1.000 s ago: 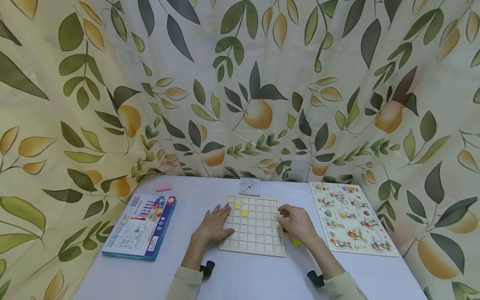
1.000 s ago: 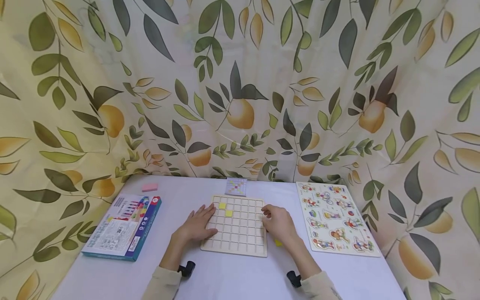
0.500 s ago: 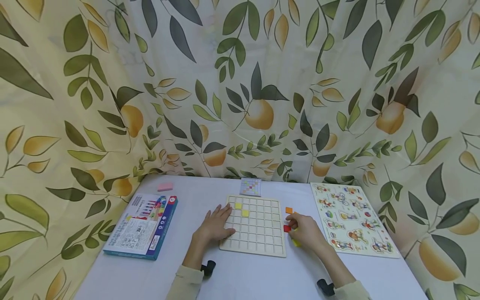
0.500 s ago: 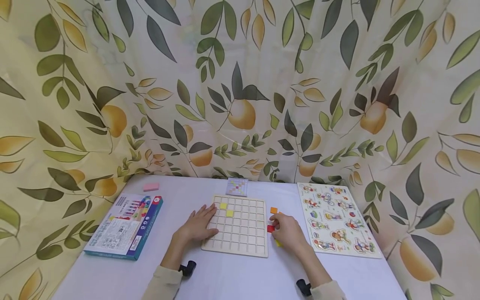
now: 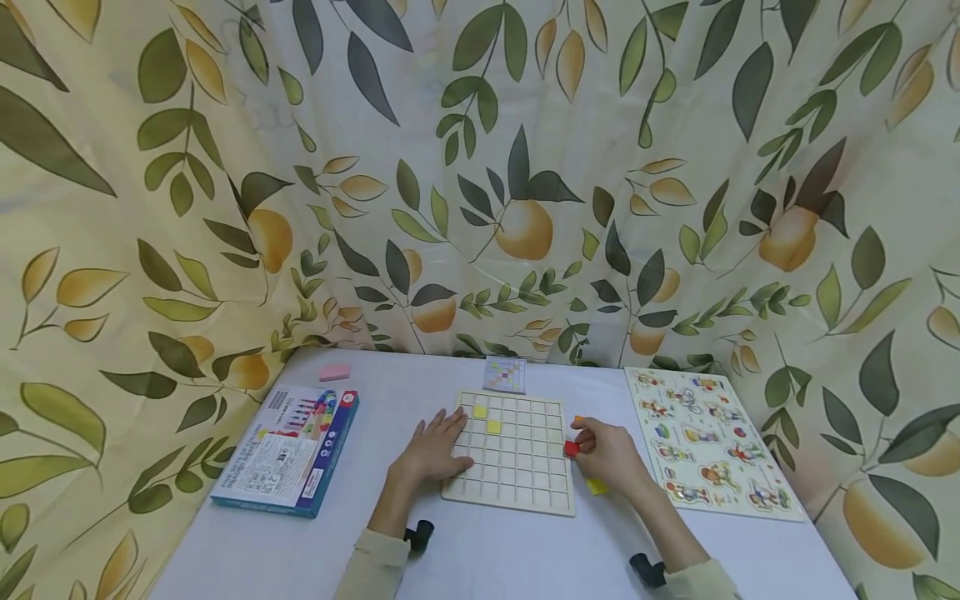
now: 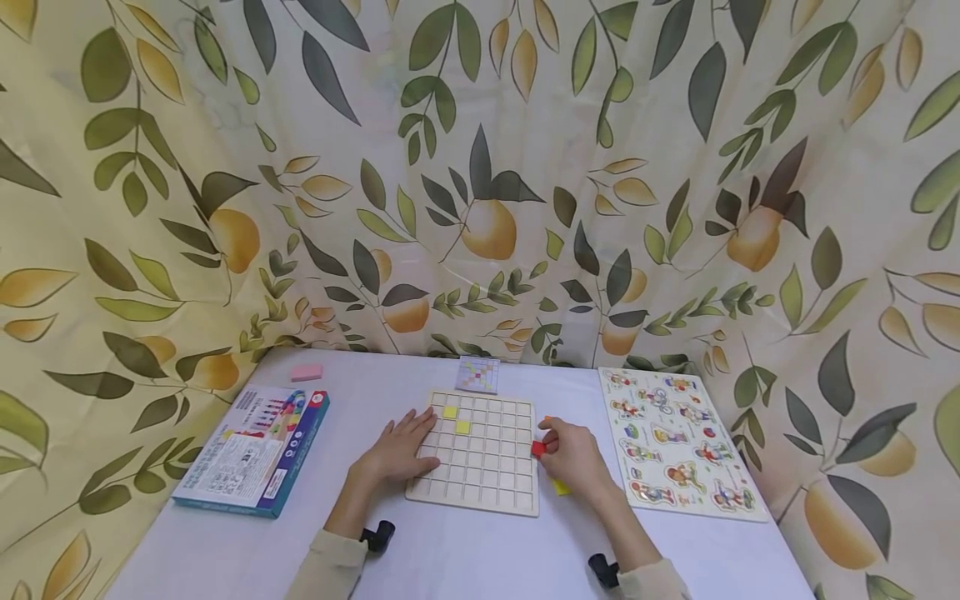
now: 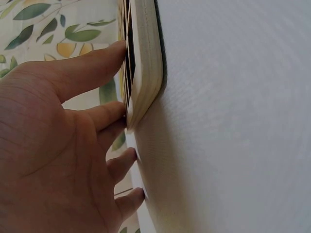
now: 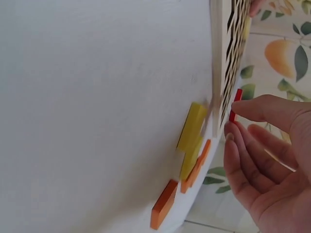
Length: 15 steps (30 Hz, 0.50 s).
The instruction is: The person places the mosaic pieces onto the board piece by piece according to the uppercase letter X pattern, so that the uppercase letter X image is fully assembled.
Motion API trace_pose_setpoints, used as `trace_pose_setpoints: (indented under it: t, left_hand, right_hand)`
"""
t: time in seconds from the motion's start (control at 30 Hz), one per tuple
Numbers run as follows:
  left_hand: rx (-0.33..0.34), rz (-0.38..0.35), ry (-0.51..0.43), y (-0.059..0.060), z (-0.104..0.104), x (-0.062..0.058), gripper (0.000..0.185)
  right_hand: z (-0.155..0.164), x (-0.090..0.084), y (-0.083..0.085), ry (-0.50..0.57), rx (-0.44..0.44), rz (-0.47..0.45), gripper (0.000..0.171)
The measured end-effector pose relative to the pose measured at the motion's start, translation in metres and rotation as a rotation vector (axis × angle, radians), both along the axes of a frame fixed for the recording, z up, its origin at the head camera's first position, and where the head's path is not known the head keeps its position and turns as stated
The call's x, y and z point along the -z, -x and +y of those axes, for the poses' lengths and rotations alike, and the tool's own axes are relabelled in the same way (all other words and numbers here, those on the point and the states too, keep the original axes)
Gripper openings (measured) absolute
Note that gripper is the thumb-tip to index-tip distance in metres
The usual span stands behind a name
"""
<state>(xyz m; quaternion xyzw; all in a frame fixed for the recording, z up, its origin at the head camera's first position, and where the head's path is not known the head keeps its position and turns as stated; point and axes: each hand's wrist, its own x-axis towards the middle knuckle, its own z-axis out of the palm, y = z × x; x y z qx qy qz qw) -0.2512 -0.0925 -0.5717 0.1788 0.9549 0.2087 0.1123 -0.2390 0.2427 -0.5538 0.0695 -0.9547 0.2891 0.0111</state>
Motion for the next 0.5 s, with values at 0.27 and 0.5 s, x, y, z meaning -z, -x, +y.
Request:
trace_pose_setpoints:
  t: [0.27, 0.5]
  left_hand:
    - [-0.002, -0.007, -0.005, -0.002, 0.000, -0.003, 0.081]
    - [-0.011, -0.006, 0.018, -0.001, 0.001, 0.000, 0.082]
  right_hand:
    - [-0.026, -0.002, 0.004, 0.059, -0.044, 0.015, 0.045]
    - [-0.044, 0.002, 0.010, 0.082, -0.105, 0.061, 0.043]
